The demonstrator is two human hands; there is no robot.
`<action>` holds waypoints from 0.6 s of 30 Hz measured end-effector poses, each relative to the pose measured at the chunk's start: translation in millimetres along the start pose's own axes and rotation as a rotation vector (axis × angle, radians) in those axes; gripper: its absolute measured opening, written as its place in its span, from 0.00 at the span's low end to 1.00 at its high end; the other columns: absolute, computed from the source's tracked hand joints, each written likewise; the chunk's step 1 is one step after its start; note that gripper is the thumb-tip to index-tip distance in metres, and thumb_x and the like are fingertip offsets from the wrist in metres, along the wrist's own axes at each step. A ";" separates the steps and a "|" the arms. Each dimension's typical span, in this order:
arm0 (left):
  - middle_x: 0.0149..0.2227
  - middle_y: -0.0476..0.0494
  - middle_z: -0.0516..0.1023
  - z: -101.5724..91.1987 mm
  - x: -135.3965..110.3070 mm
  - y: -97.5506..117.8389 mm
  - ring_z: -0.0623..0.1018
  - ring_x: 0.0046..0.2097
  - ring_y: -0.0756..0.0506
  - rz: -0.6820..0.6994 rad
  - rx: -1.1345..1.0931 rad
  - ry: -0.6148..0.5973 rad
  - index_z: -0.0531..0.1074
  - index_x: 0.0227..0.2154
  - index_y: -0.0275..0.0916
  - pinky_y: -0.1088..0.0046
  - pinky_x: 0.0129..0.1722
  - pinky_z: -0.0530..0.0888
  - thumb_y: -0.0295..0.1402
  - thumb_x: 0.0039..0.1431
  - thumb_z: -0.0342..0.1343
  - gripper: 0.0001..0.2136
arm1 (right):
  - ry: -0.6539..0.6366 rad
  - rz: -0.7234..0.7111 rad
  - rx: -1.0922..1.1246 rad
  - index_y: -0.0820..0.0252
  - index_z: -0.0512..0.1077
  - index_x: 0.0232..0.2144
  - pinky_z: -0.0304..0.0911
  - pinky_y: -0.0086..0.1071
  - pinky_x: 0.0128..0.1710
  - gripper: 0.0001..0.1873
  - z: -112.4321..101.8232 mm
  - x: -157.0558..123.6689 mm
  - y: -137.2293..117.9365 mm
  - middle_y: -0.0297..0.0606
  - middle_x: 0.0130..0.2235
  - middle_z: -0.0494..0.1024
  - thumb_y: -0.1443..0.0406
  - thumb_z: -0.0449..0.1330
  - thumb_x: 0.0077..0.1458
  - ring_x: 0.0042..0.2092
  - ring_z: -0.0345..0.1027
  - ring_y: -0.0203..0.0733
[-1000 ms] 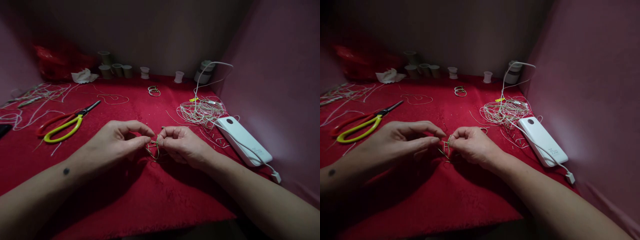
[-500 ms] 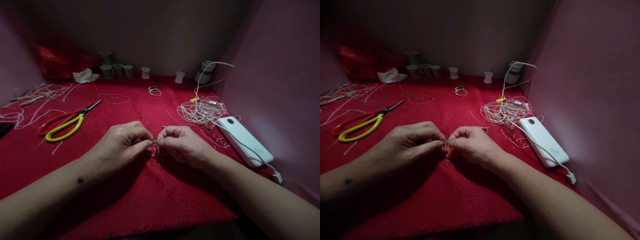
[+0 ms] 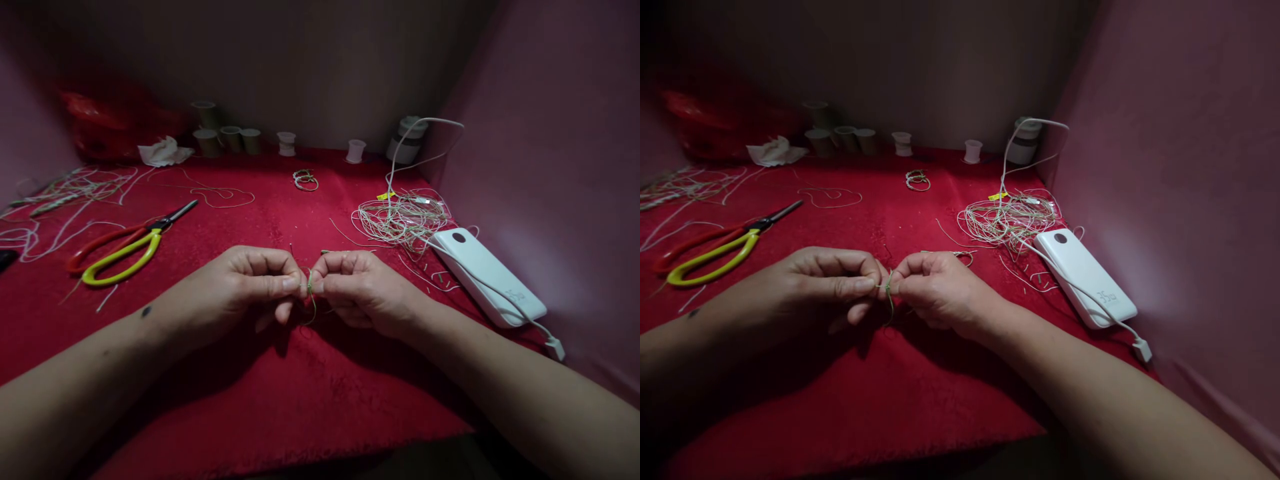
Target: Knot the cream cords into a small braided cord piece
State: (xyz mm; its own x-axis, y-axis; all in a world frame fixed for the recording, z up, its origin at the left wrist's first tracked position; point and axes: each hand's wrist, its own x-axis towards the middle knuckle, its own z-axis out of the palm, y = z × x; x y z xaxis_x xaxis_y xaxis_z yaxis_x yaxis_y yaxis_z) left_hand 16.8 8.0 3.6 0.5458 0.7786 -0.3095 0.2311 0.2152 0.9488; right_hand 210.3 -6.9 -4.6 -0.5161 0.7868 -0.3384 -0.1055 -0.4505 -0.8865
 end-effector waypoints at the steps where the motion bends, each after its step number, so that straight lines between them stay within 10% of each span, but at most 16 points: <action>1: 0.20 0.51 0.73 -0.4 0.5 -0.7 0.65 0.19 0.55 -0.007 -0.016 -0.009 0.72 0.24 0.37 0.82 0.20 0.62 0.34 0.57 0.57 0.09 | -0.007 0.004 0.008 0.59 0.65 0.26 0.38 0.20 0.11 0.05 -0.4 0.0 0.1 0.20 0.14 0.55 0.69 0.59 0.49 0.14 0.39 0.24; 10: 0.20 0.49 0.75 0.5 4.3 -3.6 0.68 0.19 0.55 -0.002 -0.113 -0.064 0.74 0.27 0.37 0.81 0.21 0.65 0.32 0.57 0.57 0.06 | -0.043 -0.003 0.028 0.60 0.65 0.26 0.38 0.20 0.11 0.03 -3.5 -1.6 -1.0 0.20 0.15 0.55 0.70 0.57 0.49 0.14 0.39 0.24; 18: 0.29 0.47 0.75 -0.9 -4.3 7.9 0.74 0.32 0.49 0.340 0.653 0.214 0.78 0.28 0.39 0.77 0.33 0.69 0.35 0.56 0.57 0.07 | 0.017 -0.066 -0.049 0.60 0.66 0.25 0.40 0.20 0.10 0.04 -2.9 1.5 2.3 0.20 0.13 0.57 0.68 0.59 0.48 0.13 0.41 0.24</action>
State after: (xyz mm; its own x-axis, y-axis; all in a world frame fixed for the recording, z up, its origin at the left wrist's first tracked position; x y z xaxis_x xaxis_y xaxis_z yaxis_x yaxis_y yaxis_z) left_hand 15.5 6.8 12.5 0.5198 0.8510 0.0745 0.5433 -0.3966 0.7399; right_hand 211.8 -5.5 -8.1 -0.4952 0.8211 -0.2838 -0.0970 -0.3769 -0.9212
